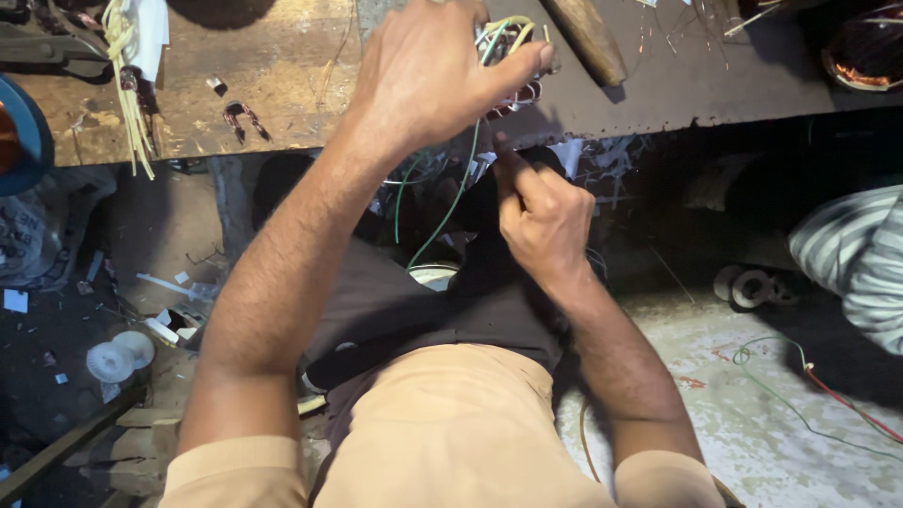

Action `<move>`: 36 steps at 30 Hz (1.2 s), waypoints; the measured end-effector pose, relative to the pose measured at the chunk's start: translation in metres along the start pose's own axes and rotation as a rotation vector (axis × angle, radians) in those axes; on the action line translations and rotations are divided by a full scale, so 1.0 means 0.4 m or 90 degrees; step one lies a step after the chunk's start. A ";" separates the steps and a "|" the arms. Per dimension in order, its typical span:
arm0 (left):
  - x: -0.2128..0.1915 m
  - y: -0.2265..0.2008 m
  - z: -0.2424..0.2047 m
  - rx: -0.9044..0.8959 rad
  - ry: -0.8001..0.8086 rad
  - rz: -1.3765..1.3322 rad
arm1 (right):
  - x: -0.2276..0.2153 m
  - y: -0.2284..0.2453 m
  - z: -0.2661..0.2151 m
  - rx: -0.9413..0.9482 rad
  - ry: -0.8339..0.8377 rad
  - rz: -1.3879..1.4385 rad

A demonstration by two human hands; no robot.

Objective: The person is seated on the floor, winding a green insulated wire around a small cylindrical electrical component. They use a red-handled tool to press and secure the wire into the slots of the component while holding it with their left hand.

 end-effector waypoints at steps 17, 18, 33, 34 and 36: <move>-0.004 0.011 -0.007 0.025 -0.008 -0.030 | 0.033 -0.025 -0.014 -0.020 0.049 -0.064; -0.004 0.013 -0.011 0.021 -0.007 -0.026 | 0.033 -0.037 -0.014 -0.006 0.054 -0.060; 0.021 0.015 0.008 0.027 0.019 0.020 | 0.037 0.005 0.012 -0.041 0.053 -0.079; 0.026 0.004 0.004 0.033 0.019 0.026 | 0.034 -0.012 0.015 -0.030 0.084 -0.078; 0.025 -0.020 -0.004 0.049 0.018 0.041 | 0.017 -0.044 0.025 -0.007 0.142 -0.076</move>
Point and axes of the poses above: each hand's wrist, its own z-axis towards the middle knuckle, its own x-axis out of the palm, y = z × x, the point moved 10 cm from there along z, towards the middle knuckle, and after that the axes turned 4 degrees about z, right-handed, at the moved point
